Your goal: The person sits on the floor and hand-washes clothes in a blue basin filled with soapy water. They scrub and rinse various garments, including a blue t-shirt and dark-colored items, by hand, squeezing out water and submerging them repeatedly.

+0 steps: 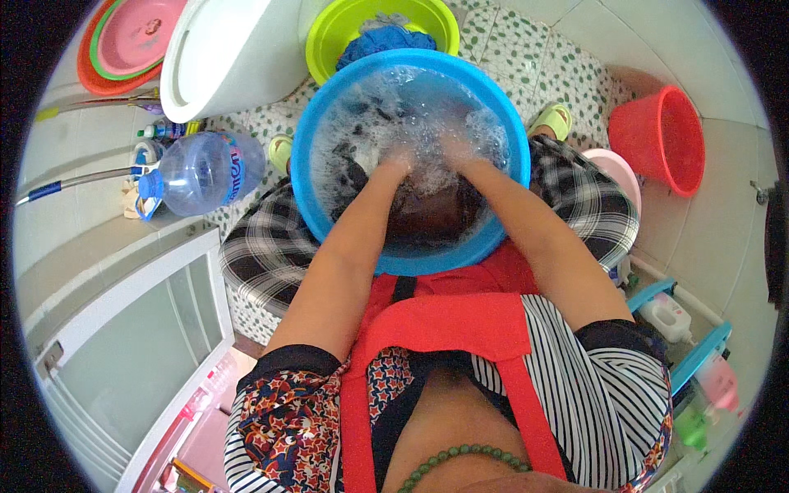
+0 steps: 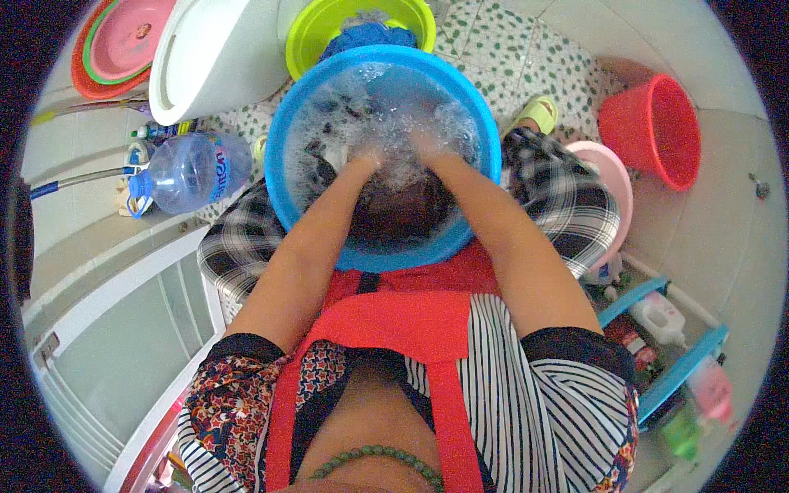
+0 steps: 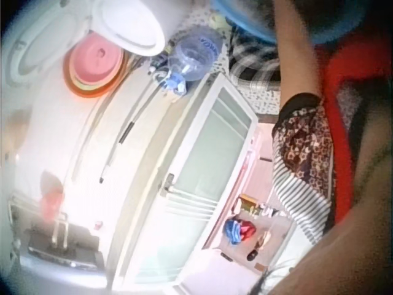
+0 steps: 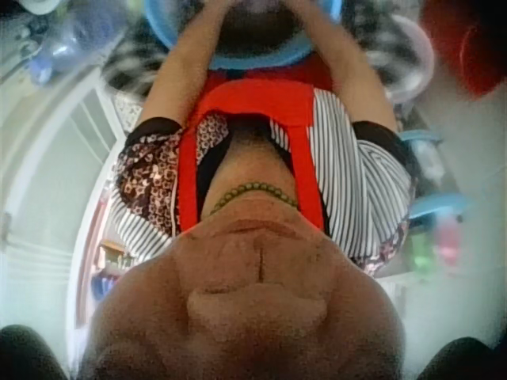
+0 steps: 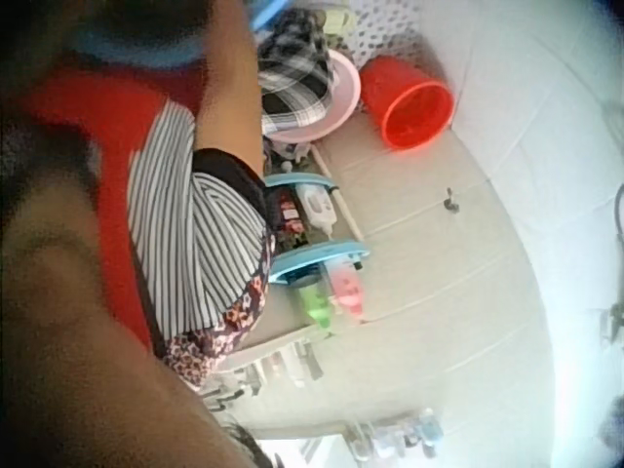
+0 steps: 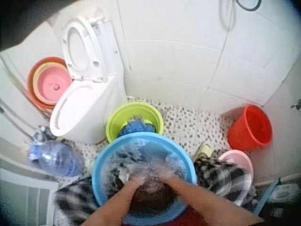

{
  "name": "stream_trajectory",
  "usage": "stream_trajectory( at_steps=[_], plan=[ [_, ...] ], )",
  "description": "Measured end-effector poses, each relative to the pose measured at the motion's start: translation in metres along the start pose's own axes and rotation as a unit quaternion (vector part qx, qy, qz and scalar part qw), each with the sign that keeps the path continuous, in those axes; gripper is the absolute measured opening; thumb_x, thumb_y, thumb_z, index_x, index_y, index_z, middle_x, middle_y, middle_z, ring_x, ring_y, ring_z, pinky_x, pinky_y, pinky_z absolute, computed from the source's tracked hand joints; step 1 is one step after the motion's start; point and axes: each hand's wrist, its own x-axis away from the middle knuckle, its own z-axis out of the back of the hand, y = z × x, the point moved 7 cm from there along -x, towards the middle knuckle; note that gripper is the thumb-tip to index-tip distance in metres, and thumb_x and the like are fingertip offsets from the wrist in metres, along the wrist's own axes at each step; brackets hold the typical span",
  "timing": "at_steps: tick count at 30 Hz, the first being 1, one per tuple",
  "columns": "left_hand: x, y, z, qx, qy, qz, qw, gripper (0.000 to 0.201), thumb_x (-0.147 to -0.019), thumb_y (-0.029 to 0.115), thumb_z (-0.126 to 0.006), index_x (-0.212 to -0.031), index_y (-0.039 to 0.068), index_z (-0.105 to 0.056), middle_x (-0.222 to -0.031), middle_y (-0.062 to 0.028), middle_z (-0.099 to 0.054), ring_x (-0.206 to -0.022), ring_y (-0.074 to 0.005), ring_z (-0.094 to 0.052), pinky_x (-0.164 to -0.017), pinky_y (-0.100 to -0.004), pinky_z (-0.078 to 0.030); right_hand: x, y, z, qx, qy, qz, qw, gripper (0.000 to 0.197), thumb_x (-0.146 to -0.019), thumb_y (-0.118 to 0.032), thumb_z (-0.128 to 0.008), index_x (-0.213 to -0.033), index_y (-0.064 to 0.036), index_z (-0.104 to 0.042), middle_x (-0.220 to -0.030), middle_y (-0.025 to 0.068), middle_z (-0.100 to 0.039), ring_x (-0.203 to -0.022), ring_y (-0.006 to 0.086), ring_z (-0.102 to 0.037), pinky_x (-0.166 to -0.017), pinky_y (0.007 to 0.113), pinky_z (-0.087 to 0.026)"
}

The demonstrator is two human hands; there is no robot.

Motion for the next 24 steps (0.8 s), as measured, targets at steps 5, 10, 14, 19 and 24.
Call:
stream_trajectory(
  at_steps=[5,10,14,19,24],
  plan=[
    [0.046,-0.002,0.023,0.1,0.236,-0.023,0.966,0.052,-0.078,0.034,-0.06,-0.119,0.002,-0.053,-0.125,-0.022,-0.05,-0.114,-0.0357,-0.049,-0.096,-0.0432,-0.039,0.015,-0.018,0.04,0.04,-0.153,-0.081,0.984,0.055,-0.08,-0.006,-0.052,-0.132,-0.0203,-0.044,-0.13,0.0196,-0.046,-0.115,0.039,-0.048,-0.095,0.048,-0.04],
    [0.1,0.001,0.032,0.547,0.264,-0.109,0.787,0.056,-0.078,0.035,-0.066,-0.127,0.014,-0.048,-0.124,-0.0148,-0.05,-0.117,-0.0336,-0.046,-0.095,-0.0459,-0.038,-0.012,0.0,0.07,-0.158,-0.035,-0.232,0.959,0.041,-0.07,-0.018,-0.062,-0.111,-0.0177,-0.062,-0.106,0.016,-0.063,-0.098,0.0333,-0.06,-0.088,0.041,-0.047],
    [0.165,0.044,0.051,0.814,0.011,-0.057,0.579,0.066,-0.085,0.058,-0.048,-0.137,0.021,-0.033,-0.141,-0.0109,-0.034,-0.125,-0.0364,-0.037,-0.091,-0.0668,-0.03,-0.023,-0.102,0.152,-0.281,-0.005,-0.129,0.951,0.042,-0.068,-0.016,-0.064,-0.109,-0.0083,-0.062,-0.103,0.0172,-0.064,-0.098,0.0321,-0.061,-0.086,0.037,-0.047],
    [0.179,0.068,0.064,0.841,-0.089,-0.274,0.458,0.064,-0.088,0.062,-0.037,-0.135,0.019,-0.038,-0.136,-0.0115,-0.041,-0.121,-0.037,-0.042,-0.096,-0.0624,-0.033,0.005,-0.217,0.206,-0.321,0.075,0.013,0.944,0.038,-0.068,-0.017,-0.062,-0.104,-0.0071,-0.062,-0.101,0.0174,-0.064,-0.095,0.0354,-0.06,-0.083,0.039,-0.049],
    [0.231,0.112,0.067,0.769,-0.44,-0.015,-0.464,0.053,-0.094,0.044,-0.037,-0.139,0.016,-0.033,-0.141,-0.0101,-0.035,-0.129,-0.0321,-0.032,-0.109,-0.0469,-0.021,0.041,-0.242,0.175,-0.18,0.07,0.061,0.979,0.037,-0.069,-0.023,-0.064,-0.105,-0.0144,-0.058,-0.083,0.0124,-0.06,-0.08,0.032,-0.061,-0.067,0.046,-0.05]
  ],
)
